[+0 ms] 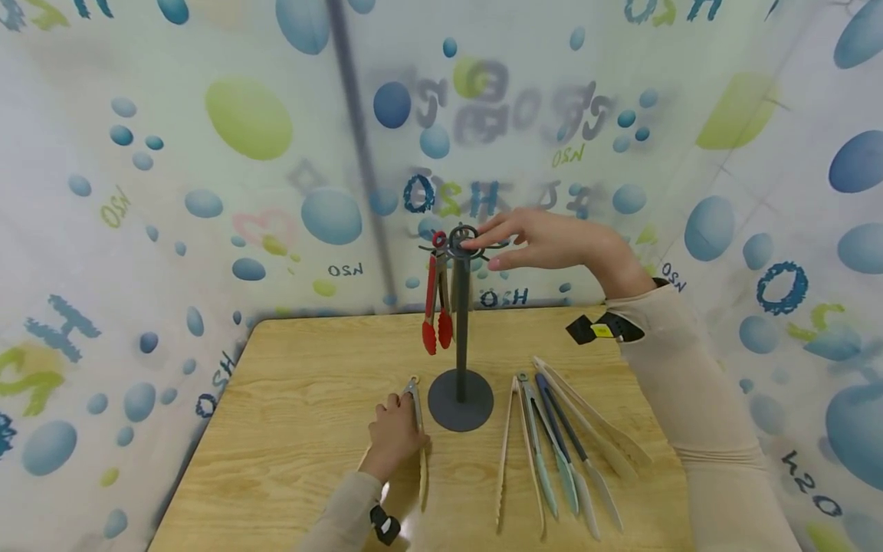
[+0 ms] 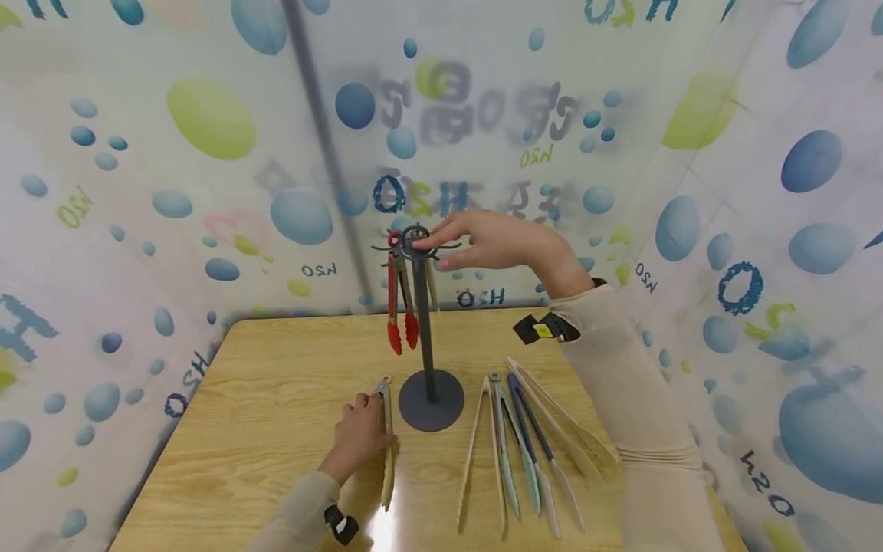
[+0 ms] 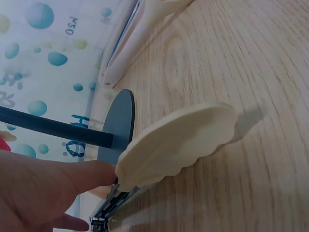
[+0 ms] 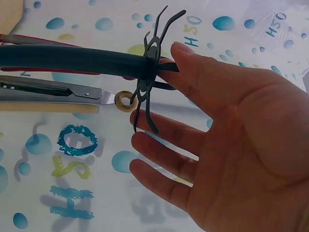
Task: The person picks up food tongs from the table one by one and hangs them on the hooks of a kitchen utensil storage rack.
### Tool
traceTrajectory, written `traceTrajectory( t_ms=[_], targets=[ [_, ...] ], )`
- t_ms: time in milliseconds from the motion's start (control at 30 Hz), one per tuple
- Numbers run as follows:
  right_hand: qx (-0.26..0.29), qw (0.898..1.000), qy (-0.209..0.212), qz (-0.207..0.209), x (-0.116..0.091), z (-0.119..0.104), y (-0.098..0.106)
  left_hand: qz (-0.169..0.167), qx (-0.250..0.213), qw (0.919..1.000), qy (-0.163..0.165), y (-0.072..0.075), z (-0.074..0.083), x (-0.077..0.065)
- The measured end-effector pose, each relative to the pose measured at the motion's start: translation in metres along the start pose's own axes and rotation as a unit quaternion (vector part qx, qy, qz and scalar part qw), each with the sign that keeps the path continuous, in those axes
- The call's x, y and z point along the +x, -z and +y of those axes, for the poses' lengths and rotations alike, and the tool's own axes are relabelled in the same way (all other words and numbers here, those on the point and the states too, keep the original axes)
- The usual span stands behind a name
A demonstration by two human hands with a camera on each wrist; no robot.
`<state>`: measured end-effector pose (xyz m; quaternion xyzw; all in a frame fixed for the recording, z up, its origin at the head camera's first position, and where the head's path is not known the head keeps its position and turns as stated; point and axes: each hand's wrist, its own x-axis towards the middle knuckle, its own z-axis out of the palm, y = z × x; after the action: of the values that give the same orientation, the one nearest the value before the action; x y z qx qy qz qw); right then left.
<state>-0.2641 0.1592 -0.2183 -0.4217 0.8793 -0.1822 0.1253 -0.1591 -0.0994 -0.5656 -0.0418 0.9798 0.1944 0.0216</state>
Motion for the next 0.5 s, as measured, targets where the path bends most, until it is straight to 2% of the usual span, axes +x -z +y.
traceTrajectory(
  t_ms=[133,333,500],
  targets=[
    [-0.013,1.0,0.006,0.01,-0.0016,0.0005,-0.0007,0.005,0.003,0.9999,0.015,-0.0003,-0.0019,-0.0001],
    [-0.027,0.999,-0.01,0.024,-0.0024,-0.0013,-0.0048,0.005,-0.009,0.9999,0.011,0.0009,-0.0024,-0.0003],
    [-0.017,0.999,-0.028,0.034,-0.0035,-0.0045,-0.0085,0.003,-0.01,0.9999,0.011,0.0027,-0.0031,-0.0002]
  ],
)
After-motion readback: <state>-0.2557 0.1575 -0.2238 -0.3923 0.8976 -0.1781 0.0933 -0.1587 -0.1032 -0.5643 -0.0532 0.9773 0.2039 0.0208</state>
